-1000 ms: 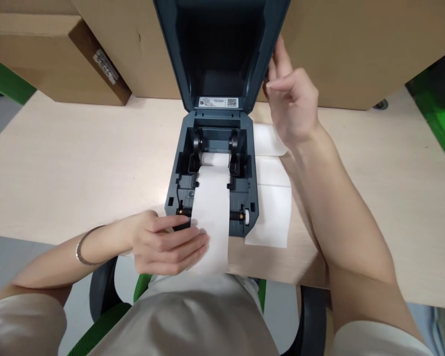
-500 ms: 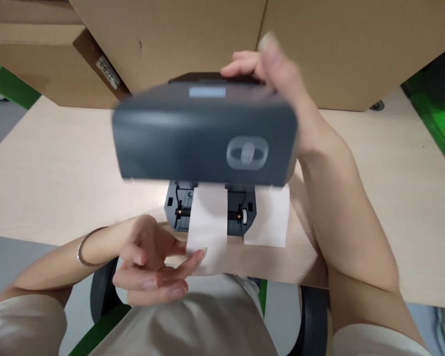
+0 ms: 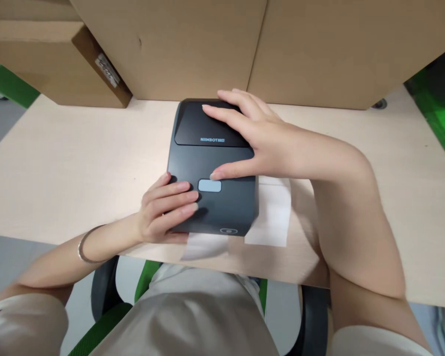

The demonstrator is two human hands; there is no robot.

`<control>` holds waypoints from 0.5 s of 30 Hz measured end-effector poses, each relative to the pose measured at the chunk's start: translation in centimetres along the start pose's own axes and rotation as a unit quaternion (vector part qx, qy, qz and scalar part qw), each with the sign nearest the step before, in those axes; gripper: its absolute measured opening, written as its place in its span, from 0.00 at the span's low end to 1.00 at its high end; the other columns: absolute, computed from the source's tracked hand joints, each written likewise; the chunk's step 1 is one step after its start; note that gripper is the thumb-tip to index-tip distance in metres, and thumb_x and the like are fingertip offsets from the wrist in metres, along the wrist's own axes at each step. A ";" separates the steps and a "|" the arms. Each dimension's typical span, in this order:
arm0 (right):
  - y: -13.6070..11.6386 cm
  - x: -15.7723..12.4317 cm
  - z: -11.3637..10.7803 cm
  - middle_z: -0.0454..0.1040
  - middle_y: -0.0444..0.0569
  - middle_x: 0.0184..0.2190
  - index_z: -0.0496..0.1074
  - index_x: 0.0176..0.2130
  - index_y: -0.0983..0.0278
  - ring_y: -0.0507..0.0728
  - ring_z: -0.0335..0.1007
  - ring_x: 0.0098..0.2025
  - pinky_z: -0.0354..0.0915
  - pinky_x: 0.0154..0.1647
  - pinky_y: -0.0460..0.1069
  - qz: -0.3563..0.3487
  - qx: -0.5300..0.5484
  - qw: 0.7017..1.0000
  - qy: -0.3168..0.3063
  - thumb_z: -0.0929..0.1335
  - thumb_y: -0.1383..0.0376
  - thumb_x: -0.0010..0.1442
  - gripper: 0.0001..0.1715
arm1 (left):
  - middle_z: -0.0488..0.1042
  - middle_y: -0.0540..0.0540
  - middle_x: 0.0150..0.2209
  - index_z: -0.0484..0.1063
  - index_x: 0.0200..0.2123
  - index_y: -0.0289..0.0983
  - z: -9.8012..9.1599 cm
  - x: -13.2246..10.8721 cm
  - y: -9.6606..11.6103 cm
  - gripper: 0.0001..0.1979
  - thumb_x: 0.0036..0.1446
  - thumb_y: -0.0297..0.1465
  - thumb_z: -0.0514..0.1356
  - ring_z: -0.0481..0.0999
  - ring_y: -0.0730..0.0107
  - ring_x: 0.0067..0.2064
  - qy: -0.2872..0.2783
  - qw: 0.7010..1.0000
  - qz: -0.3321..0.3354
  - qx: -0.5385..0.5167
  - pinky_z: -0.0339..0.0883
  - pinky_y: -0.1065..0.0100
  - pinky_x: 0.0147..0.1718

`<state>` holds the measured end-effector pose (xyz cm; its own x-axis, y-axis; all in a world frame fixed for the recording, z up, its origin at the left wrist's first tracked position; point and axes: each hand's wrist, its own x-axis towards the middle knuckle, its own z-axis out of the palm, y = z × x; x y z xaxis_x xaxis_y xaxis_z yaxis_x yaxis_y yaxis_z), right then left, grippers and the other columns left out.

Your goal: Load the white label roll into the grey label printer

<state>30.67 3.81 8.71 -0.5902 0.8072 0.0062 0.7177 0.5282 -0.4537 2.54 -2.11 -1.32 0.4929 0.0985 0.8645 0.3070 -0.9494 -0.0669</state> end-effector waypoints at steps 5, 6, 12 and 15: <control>-0.1 0.0 -0.1 0.39 0.39 0.83 0.53 0.81 0.47 0.72 0.32 0.85 0.41 0.87 0.66 0.010 0.004 1.000 -0.003 0.71 0.29 0.56 0.65 | 0.84 0.52 0.50 0.81 0.47 0.52 0.1 0.9 0.2 0.06 0.69 0.35 0.67 0.83 0.69 0.57 0.028 0.997 0.032 0.062 0.82 0.62 0.62; -0.1 0.0 -0.1 0.39 0.40 0.83 0.53 0.81 0.48 0.72 0.32 0.85 0.41 0.87 0.66 0.010 0.001 1.000 -0.003 0.71 0.29 0.57 0.65 | 0.84 0.53 0.49 0.80 0.47 0.54 0.2 0.9 0.3 0.07 0.67 0.35 0.69 0.83 0.69 0.56 0.033 0.997 0.030 0.065 0.83 0.61 0.61; -0.1 -1.5 0.7 0.34 0.42 0.84 0.49 0.82 0.48 0.75 0.25 0.85 0.39 0.84 0.74 -0.033 -0.042 0.999 0.010 0.69 0.31 0.63 0.61 | 0.83 0.52 0.51 0.80 0.51 0.54 0.1 0.8 0.4 0.11 0.67 0.37 0.70 0.82 0.69 0.58 0.026 0.997 0.034 0.069 0.83 0.61 0.61; -1.3 -3.0 1.9 0.37 0.45 0.84 0.50 0.82 0.50 0.79 0.28 0.84 0.35 0.83 0.77 -0.092 -0.054 0.994 0.029 0.72 0.32 0.61 0.63 | 0.84 0.57 0.51 0.78 0.54 0.58 -0.2 0.3 0.4 0.15 0.66 0.40 0.71 0.83 0.70 0.59 -0.019 0.997 0.036 0.068 0.83 0.62 0.61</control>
<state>30.74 0.21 7.57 -0.6948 0.7069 0.1329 0.6372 0.6906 -0.3421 2.63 -2.53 -0.96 0.5468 0.0446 0.8361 0.3762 -0.9052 -0.1978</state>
